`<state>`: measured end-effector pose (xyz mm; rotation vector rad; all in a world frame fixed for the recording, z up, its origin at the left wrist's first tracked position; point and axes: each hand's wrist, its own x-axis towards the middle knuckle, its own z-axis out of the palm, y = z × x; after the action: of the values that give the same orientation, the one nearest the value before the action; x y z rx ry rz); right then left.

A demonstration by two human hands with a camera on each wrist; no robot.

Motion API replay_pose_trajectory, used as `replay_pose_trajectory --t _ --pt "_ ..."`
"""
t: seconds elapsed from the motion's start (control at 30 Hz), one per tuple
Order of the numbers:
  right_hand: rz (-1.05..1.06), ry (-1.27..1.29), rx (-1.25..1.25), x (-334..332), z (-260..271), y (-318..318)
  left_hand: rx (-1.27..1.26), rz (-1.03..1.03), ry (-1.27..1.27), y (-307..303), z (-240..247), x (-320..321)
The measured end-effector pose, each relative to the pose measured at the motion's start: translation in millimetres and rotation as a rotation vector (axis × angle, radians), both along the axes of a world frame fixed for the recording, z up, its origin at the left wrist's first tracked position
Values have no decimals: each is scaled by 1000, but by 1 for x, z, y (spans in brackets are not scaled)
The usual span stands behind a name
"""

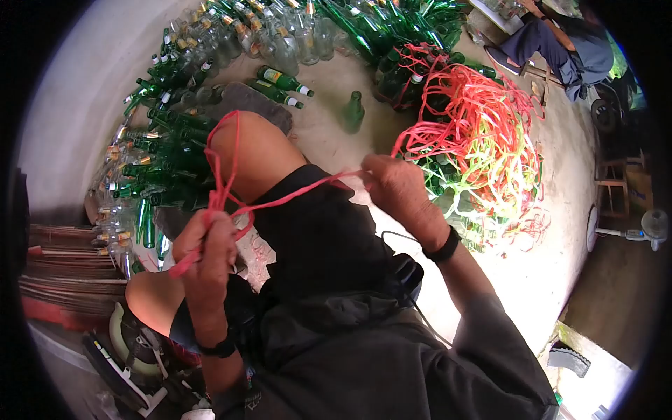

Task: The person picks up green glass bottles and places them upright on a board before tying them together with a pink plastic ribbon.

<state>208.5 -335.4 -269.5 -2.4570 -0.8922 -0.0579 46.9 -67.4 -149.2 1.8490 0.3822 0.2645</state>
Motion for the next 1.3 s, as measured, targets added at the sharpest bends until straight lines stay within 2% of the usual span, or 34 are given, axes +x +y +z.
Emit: replay_pose_trajectory --t 0.03,0.07,0.13,0.17,0.23,0.37,0.43,0.57,0.6,0.63,0.7,0.77,0.83,0.87,0.93,1.07,1.17,1.2,1.3 --pt "-20 8 14 7 -12 -7 -97 102 40 5 1 -6" --pt "-42 8 25 13 -22 -13 -97 103 41 10 0 -12" --pt "-82 -11 31 22 -40 -27 -406 411 -117 20 -4 -23" --pt "-122 -28 38 27 -48 -35 -407 412 -118 25 -1 -28" --pt "-172 16 -1 34 -58 -49 -527 675 -231 37 11 -40" --pt "-253 36 -25 45 -71 -65 -631 641 -409 77 18 -74" --pt "-266 -10 -17 46 -68 -65 -801 438 -630 97 17 -86" --pt "-253 34 -168 33 -47 -52 -698 484 -532 100 14 -83" --pt "-171 -11 -134 23 -31 -42 -538 629 -450 88 12 -76" --pt "-89 -56 -100 14 -15 -31 -538 630 -450 72 10 -65" --pt "-24 -69 -83 -2 7 -16 -318 640 -296 43 3 -45" --pt "108 -20 -86 -20 29 -2 -235 412 -266 18 -1 -29" --pt "200 37 -63 -35 49 11 -86 229 -82 -2 5 -17" --pt "235 25 -69 -44 60 20 -86 229 -83 -9 3 -10" --pt "244 42 -39 -54 82 35 32 -5 -88 -20 -5 3" --pt "269 55 34 -59 87 53 -73 -86 -41 -42 -20 15" --pt "271 69 105 -54 86 59 -36 -126 -17 -42 -38 9" --pt "270 73 157 -53 85 61 -39 -124 -14 -41 -34 8" --pt "249 55 113 -51 81 64 -139 -186 47 -37 -23 5"
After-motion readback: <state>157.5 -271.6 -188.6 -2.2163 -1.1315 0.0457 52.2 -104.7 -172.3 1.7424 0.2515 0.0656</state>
